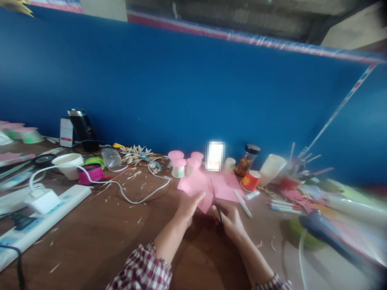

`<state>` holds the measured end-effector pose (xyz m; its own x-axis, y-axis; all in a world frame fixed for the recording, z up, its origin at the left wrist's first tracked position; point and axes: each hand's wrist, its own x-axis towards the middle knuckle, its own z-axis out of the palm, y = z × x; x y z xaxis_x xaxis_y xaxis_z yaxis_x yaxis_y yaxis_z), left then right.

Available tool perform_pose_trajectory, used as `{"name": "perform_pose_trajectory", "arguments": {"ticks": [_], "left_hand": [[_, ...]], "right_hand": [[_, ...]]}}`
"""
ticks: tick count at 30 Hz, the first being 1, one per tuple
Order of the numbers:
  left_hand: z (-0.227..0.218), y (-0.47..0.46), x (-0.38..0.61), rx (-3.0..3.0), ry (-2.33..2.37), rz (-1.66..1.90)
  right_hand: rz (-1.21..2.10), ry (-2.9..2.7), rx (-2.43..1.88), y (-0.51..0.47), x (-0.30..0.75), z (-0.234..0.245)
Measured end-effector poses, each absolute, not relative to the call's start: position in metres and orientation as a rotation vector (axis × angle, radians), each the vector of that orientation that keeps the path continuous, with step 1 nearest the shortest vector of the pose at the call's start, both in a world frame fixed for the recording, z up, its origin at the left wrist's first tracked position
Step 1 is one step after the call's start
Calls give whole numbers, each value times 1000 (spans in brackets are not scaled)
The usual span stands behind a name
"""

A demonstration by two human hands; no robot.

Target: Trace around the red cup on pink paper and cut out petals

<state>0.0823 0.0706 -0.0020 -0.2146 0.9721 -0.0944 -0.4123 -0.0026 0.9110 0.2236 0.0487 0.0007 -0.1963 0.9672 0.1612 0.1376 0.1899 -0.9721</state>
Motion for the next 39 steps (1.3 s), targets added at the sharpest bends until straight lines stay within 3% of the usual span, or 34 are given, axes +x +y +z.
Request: {"name": "perform_pose_trajectory", "arguments": {"ticks": [39], "left_hand": [[-5, 72, 79, 761, 1069, 1437]], "right_hand": [[1151, -1540, -1085, 50, 226, -1]]}}
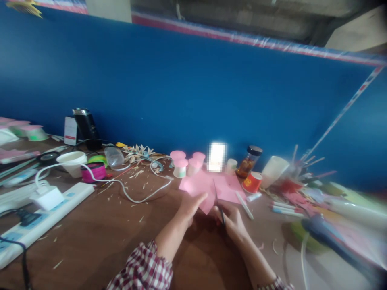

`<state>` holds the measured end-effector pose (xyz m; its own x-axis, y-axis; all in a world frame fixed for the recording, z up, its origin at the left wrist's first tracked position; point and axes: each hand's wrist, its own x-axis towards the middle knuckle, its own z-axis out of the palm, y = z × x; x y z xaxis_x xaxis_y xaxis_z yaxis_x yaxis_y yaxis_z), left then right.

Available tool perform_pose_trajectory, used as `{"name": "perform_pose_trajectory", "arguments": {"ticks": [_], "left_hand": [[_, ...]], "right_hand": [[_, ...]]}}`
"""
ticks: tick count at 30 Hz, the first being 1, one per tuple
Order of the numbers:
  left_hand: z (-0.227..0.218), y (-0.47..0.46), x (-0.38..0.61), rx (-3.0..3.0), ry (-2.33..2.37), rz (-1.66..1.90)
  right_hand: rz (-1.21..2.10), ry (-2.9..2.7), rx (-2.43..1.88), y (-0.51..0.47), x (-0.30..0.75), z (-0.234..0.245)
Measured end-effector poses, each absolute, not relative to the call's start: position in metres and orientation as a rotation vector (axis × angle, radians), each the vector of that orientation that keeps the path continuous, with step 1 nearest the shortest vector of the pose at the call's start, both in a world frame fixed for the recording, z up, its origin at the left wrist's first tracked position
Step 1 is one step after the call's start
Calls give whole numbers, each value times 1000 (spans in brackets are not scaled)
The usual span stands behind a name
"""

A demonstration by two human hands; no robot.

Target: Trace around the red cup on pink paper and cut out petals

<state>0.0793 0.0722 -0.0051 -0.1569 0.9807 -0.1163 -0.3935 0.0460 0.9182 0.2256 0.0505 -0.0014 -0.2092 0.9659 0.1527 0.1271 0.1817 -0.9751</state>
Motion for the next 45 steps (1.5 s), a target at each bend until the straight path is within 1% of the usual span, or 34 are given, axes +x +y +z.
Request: {"name": "perform_pose_trajectory", "arguments": {"ticks": [10, 22, 29, 35, 45], "left_hand": [[1, 71, 77, 731, 957, 1393], [1, 71, 77, 712, 970, 1355], [-4, 73, 77, 711, 1000, 1367], [-11, 77, 76, 739, 1077, 1368], [-9, 78, 74, 858, 1068, 1427]], "right_hand": [[1183, -1548, -1092, 51, 226, 0], [1134, -1569, -1106, 51, 227, 1], [1168, -1557, -1107, 51, 227, -3], [1116, -1591, -1096, 53, 228, -5], [1182, -1588, -1111, 53, 229, -5]]}}
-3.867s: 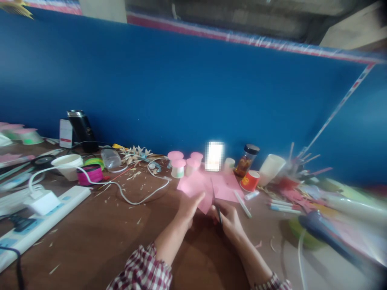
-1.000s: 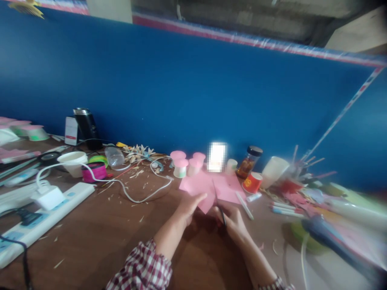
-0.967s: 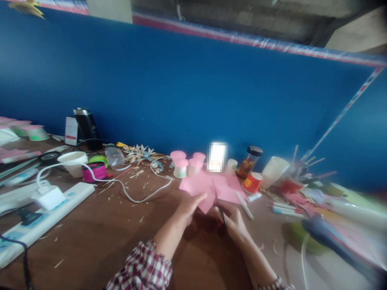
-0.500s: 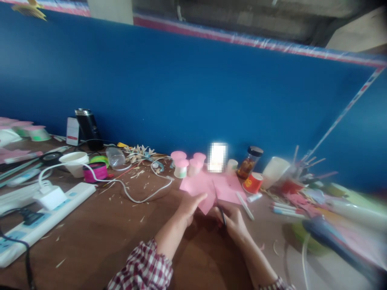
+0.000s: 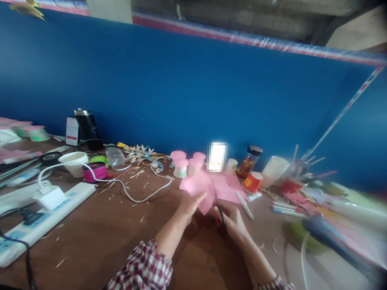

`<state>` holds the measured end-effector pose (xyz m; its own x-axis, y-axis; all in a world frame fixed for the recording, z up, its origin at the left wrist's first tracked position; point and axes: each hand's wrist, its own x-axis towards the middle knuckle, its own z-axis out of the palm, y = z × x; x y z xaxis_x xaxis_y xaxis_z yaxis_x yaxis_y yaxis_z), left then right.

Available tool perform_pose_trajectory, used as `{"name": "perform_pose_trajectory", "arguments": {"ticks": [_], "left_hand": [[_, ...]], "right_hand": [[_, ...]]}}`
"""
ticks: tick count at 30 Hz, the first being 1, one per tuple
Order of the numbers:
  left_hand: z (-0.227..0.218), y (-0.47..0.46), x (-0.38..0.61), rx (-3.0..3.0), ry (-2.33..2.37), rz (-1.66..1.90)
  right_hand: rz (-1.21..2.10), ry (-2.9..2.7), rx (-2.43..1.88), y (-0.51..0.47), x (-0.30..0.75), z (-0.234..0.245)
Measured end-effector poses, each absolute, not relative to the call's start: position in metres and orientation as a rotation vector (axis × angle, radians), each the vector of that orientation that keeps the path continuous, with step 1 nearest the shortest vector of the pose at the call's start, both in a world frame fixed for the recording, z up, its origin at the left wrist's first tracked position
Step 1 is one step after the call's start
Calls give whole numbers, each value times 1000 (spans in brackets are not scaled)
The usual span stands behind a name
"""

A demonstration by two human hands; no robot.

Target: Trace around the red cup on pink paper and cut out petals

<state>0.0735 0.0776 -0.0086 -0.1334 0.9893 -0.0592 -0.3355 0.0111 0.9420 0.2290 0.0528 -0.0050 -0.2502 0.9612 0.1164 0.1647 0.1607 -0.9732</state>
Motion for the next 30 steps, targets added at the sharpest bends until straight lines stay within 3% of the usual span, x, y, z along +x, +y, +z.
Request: {"name": "perform_pose_trajectory", "arguments": {"ticks": [30], "left_hand": [[-23, 92, 74, 864, 1040, 1485]], "right_hand": [[1152, -1598, -1112, 54, 230, -6]]}}
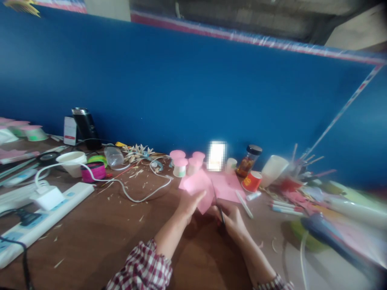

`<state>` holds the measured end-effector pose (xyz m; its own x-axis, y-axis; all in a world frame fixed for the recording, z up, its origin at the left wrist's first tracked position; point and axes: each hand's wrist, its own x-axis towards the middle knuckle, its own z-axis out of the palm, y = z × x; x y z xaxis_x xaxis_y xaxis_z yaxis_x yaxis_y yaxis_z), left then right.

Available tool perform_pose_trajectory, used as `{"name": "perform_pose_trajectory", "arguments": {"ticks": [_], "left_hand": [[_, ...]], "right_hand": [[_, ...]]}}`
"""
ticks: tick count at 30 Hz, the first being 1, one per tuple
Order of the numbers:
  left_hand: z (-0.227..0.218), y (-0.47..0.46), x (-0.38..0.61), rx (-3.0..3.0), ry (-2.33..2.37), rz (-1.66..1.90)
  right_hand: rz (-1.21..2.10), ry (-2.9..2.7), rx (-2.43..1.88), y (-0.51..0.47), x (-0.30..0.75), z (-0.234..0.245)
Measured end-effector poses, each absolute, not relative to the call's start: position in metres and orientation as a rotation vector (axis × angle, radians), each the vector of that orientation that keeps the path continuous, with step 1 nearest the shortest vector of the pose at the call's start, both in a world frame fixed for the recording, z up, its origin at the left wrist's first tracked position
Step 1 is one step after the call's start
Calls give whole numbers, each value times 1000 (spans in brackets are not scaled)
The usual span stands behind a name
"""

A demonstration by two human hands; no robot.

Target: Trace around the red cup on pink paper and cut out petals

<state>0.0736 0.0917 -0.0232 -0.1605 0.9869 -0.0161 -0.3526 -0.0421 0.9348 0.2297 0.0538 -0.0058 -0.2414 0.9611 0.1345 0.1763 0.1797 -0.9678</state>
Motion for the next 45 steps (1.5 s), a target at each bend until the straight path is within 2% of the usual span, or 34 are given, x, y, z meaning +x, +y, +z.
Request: {"name": "perform_pose_trajectory", "arguments": {"ticks": [45], "left_hand": [[-17, 89, 71, 892, 1008, 1429]], "right_hand": [[1160, -1604, -1113, 52, 228, -2]]}}
